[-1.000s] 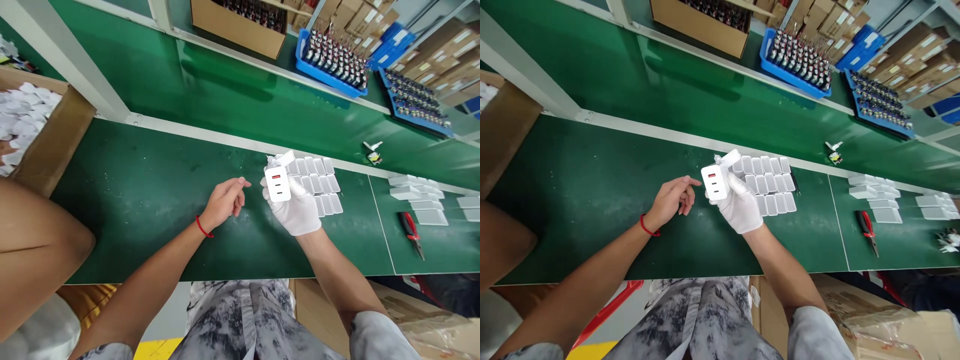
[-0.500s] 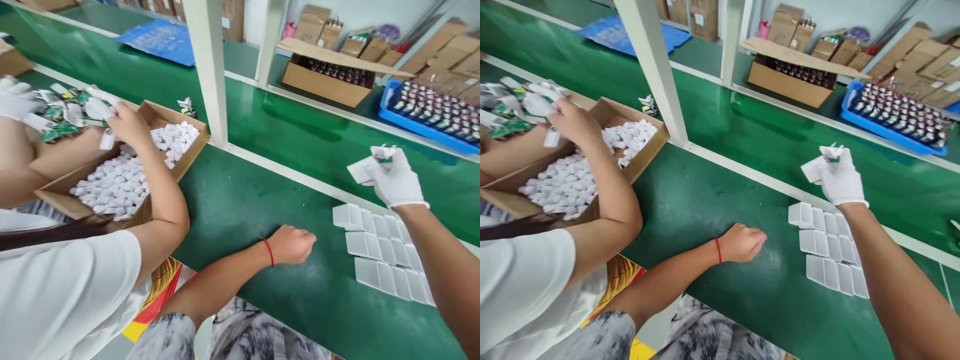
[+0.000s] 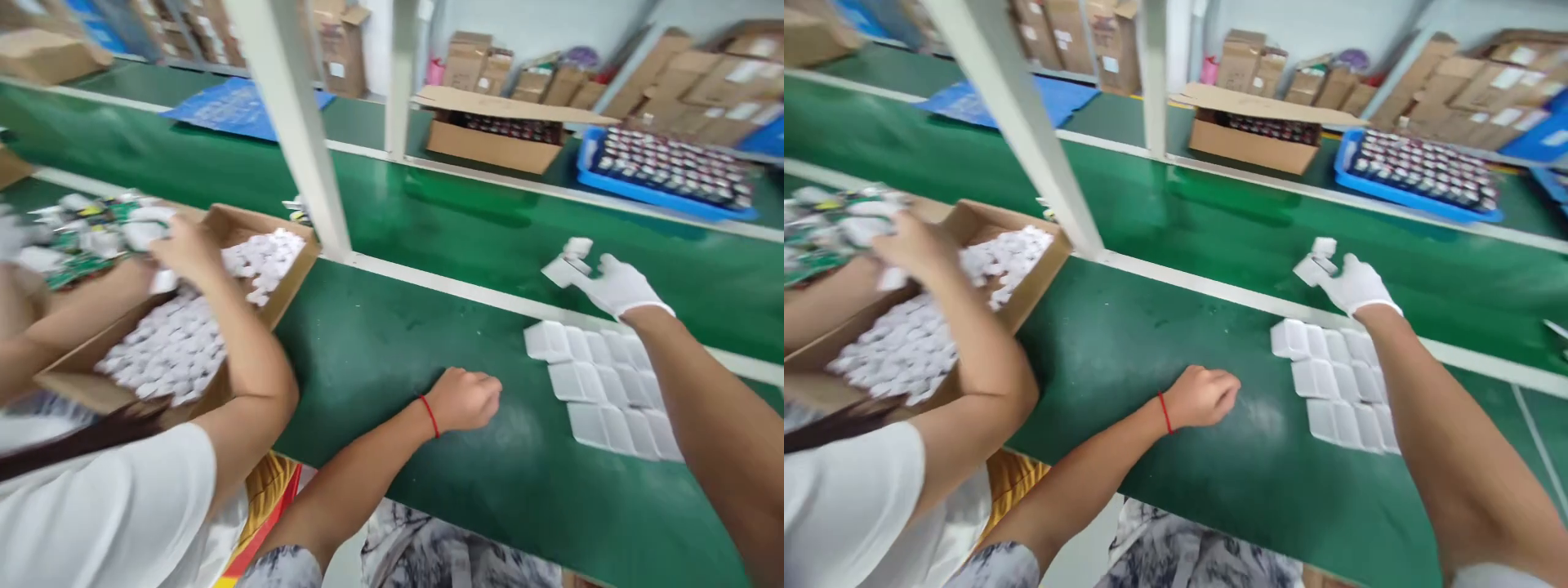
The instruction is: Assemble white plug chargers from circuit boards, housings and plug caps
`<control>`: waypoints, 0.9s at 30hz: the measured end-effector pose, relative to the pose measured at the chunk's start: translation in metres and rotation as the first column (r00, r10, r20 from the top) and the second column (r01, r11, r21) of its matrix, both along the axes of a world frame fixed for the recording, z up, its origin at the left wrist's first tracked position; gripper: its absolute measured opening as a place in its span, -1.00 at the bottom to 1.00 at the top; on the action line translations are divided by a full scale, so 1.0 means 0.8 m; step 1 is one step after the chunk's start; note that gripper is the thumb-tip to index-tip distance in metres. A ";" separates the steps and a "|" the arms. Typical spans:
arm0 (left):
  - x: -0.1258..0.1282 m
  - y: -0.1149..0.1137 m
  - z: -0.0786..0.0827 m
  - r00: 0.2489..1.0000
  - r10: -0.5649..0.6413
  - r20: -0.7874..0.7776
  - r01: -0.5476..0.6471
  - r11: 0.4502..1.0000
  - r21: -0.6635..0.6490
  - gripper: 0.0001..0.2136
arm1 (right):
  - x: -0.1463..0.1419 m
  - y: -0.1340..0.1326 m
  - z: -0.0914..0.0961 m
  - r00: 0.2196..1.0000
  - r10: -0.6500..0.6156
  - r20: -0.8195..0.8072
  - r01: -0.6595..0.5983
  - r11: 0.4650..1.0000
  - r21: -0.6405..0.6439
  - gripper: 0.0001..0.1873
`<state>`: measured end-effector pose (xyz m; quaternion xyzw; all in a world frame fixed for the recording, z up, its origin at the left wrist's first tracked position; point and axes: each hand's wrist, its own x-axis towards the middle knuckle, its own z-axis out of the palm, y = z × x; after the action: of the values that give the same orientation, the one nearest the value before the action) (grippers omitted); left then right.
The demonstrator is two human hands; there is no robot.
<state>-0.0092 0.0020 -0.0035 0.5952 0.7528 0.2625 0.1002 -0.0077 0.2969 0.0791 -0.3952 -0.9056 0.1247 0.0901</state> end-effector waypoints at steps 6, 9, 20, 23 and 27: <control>-0.003 0.005 -0.010 0.997 -0.056 0.046 0.052 0.995 0.090 -0.75 | 0.143 0.013 0.020 0.954 -0.225 -0.199 0.241 0.969 0.061 -0.38; -0.005 0.009 -0.011 0.998 -0.042 0.047 0.037 0.994 0.099 -0.75 | 0.227 0.020 -0.003 0.835 -0.329 -0.441 0.341 0.939 -0.056 -0.34; 0.012 0.025 0.025 0.983 0.128 0.128 -0.162 0.937 0.308 -0.80 | 0.292 0.000 -0.071 0.759 -0.242 -0.605 -0.077 0.889 -0.452 -0.10; 0.010 0.047 0.032 0.978 0.141 0.153 -0.175 0.956 0.237 -0.56 | 0.282 0.004 -0.071 0.732 -0.184 -0.655 -0.222 0.846 -0.485 -0.15; 0.005 0.096 0.018 0.983 0.129 0.129 -0.144 0.983 0.113 -0.26 | 0.281 -0.010 -0.072 0.721 -0.197 -0.665 -0.210 0.852 -0.480 -0.45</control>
<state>-0.0053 0.0791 0.0107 0.5301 0.7670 0.3500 0.0909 0.2172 0.2886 0.0213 -0.3249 -0.7370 0.5049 0.3104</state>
